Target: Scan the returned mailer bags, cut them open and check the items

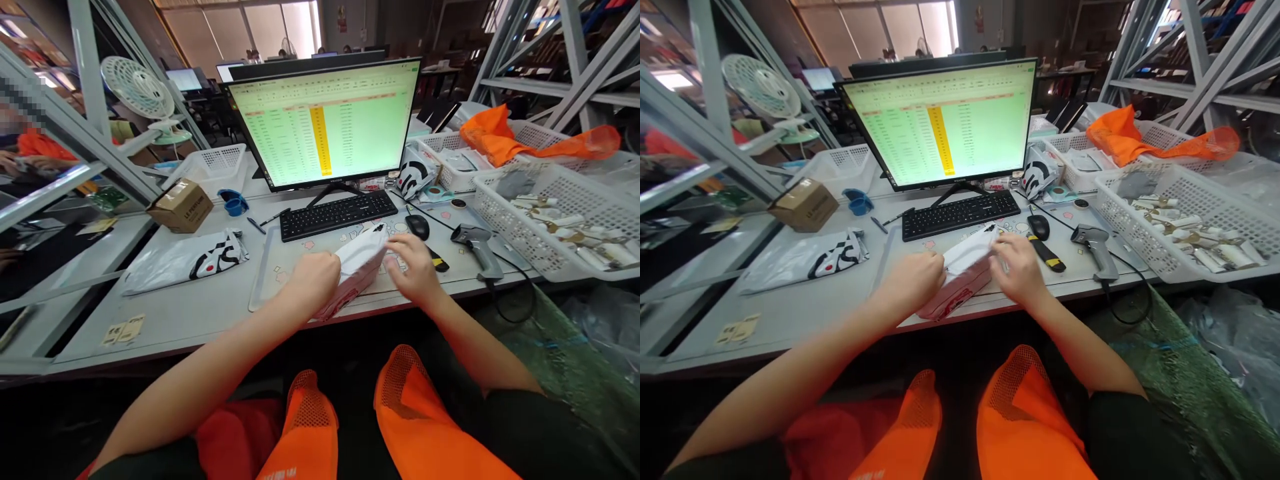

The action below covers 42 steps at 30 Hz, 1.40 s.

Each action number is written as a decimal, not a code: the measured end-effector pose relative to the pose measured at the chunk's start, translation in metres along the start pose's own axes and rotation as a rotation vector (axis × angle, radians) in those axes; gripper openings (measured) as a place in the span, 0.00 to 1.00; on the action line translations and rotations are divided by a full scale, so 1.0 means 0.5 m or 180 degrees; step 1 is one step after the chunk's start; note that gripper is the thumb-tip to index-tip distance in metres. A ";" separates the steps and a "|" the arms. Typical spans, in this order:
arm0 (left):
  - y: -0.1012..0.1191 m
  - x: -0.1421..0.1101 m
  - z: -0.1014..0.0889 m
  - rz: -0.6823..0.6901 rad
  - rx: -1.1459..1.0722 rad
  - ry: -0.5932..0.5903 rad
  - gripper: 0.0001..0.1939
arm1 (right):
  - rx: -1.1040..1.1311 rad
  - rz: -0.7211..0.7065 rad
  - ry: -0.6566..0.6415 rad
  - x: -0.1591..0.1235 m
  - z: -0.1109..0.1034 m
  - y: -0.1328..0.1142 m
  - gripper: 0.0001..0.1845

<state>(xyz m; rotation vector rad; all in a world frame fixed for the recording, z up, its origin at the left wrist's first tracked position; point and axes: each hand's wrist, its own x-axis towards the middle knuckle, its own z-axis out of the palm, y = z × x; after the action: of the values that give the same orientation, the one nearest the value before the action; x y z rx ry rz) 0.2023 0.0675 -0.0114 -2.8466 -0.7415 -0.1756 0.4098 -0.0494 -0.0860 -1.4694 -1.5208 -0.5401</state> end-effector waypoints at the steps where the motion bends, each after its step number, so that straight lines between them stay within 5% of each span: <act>1: -0.001 0.001 0.002 0.0052 -0.0005 0.0029 0.11 | 0.0185 -0.0319 -0.0214 0.009 0.003 -0.035 0.13; 6: -0.028 -0.004 0.022 0.0082 -0.0336 0.0416 0.11 | 0.0045 -0.0976 -0.0994 0.025 0.047 -0.107 0.14; 11: -0.052 -0.015 0.043 0.0224 -0.0759 0.0687 0.10 | -0.0132 -0.1180 -0.0942 0.023 0.076 -0.095 0.13; 15: -0.059 -0.023 0.021 0.0243 -0.1015 0.0760 0.09 | -0.0139 -0.1560 -0.1053 0.039 0.070 -0.066 0.11; 20: -0.066 -0.022 -0.022 0.0862 -0.1304 0.0496 0.10 | 0.0329 -0.1809 -0.1071 0.066 0.069 -0.018 0.11; 24: -0.062 -0.019 -0.016 0.1299 -0.1764 -0.0006 0.14 | 0.0877 -0.2107 -0.0968 0.062 0.081 0.003 0.13; 29: -0.039 -0.015 -0.011 0.1461 -0.1689 0.0075 0.14 | 0.1025 -0.2245 -0.0806 0.049 0.090 0.008 0.13; 35: -0.023 -0.017 -0.044 0.1848 -0.0874 -0.0040 0.14 | 0.0786 -0.2578 -0.1045 0.054 0.055 -0.004 0.15; 42: -0.109 -0.066 -0.052 0.1612 -0.0607 0.0309 0.19 | 0.0448 -0.2626 -0.0479 0.047 -0.017 0.021 0.12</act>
<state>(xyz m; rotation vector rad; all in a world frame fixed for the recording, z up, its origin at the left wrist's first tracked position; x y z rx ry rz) 0.1452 0.0929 0.0172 -3.0656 0.0295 -0.3160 0.4254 -0.0417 -0.0653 -0.7365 -2.2274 -0.7824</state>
